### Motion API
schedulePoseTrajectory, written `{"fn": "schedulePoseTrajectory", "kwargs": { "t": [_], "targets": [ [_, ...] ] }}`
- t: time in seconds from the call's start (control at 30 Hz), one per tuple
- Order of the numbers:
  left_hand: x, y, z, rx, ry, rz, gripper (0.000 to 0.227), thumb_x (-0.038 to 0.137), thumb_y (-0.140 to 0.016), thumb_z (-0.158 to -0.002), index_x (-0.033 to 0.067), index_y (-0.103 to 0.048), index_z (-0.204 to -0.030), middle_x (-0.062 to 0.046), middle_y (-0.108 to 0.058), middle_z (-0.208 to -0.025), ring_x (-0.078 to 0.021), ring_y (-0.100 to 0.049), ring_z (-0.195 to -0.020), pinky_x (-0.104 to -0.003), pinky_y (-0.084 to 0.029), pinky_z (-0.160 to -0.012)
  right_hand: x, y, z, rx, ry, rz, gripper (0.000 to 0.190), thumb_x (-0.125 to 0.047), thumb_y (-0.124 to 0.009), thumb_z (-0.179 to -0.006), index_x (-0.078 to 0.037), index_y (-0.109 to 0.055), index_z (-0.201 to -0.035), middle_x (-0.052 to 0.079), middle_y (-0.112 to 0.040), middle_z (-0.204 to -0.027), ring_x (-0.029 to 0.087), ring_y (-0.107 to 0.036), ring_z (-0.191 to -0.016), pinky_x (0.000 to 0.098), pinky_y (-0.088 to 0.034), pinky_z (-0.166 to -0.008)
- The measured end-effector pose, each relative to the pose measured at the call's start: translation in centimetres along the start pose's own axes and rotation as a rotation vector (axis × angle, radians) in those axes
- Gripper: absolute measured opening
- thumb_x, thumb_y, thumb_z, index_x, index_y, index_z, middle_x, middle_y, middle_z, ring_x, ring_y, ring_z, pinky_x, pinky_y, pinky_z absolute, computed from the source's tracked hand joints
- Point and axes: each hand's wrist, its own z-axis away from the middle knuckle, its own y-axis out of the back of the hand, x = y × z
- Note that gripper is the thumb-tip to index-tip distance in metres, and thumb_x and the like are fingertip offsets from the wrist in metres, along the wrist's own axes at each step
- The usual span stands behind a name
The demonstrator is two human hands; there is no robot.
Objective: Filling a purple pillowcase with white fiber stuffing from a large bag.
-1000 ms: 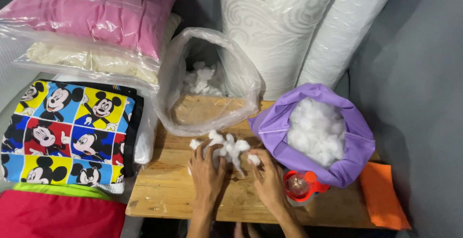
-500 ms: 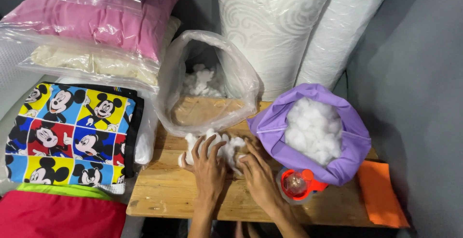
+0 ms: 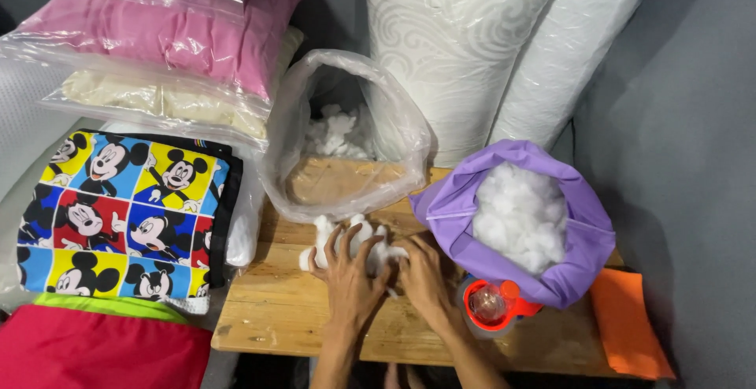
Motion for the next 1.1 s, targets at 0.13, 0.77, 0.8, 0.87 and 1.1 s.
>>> {"fn": "schedulePoseTrajectory", "kwargs": {
  "t": [0.13, 0.77, 0.8, 0.87, 1.1],
  "targets": [
    [-0.1, 0.5, 0.0, -0.049, 0.098, 0.022, 0.026, 0.030, -0.066, -0.079, 0.0293, -0.068, -0.105, 0.004, -0.056, -0.138, -0.0265, -0.040, -0.140, -0.064, -0.017, -0.107, -1.1, 1.4, 2.1, 0.050, 0.023, 0.108, 0.021, 0.007, -0.062, -0.084, -0.002, -0.070, -0.101, 0.016, -0.069, -0.102, 0.036, -0.066, -0.097, 0.0471, -0.050, -0.090],
    [-1.4, -1.0, 0.8, 0.012, 0.142, 0.036, 0.028, 0.038, -0.065, -0.076, 0.0386, -0.071, -0.103, 0.012, -0.060, -0.134, -0.0200, -0.044, -0.137, -0.059, -0.020, -0.108, 0.0, 0.1, 4.2, 0.029, 0.160, 0.155, 0.048, 0.012, -0.057, -0.063, -0.004, -0.064, -0.108, 0.015, -0.062, -0.110, 0.036, -0.059, -0.104, 0.0441, -0.045, -0.098],
    [-1.7, -1.2, 0.8, 0.051, 0.150, 0.010, 0.029, 0.038, -0.067, -0.074, 0.0400, -0.070, -0.103, 0.014, -0.061, -0.134, -0.0194, -0.046, -0.136, -0.057, -0.021, -0.108, 0.6, -0.7, 4.2, 0.043, 0.152, -0.047, 0.058, 0.019, -0.043, -0.068, 0.001, -0.063, -0.119, 0.019, -0.063, -0.118, 0.037, -0.063, -0.111, 0.0423, -0.047, -0.102],
    [-1.7, -1.5, 0.8, 0.005, 0.149, 0.015, 0.030, 0.039, -0.066, -0.075, 0.0411, -0.070, -0.104, 0.015, -0.060, -0.135, -0.0198, -0.044, -0.138, -0.058, -0.021, -0.109, -0.1, 0.2, 3.3, -0.011, 0.178, 0.118, 0.058, 0.021, -0.053, -0.064, 0.004, -0.062, -0.119, 0.021, -0.041, -0.143, 0.042, -0.040, -0.132, 0.0493, -0.034, -0.112],
    [-3.2, -4.9, 1.6, 0.240, 0.115, -0.021, 0.029, 0.059, -0.060, -0.073, 0.0472, -0.073, -0.096, 0.020, -0.065, -0.128, -0.0105, -0.054, -0.133, -0.047, -0.021, -0.114, -0.4, 0.2, 2.1, -0.076, 0.289, 0.405, 0.015, -0.015, -0.052, -0.087, -0.011, -0.059, -0.099, 0.006, -0.054, -0.105, 0.025, -0.050, -0.104, 0.0421, -0.041, -0.091]
  ]
}}
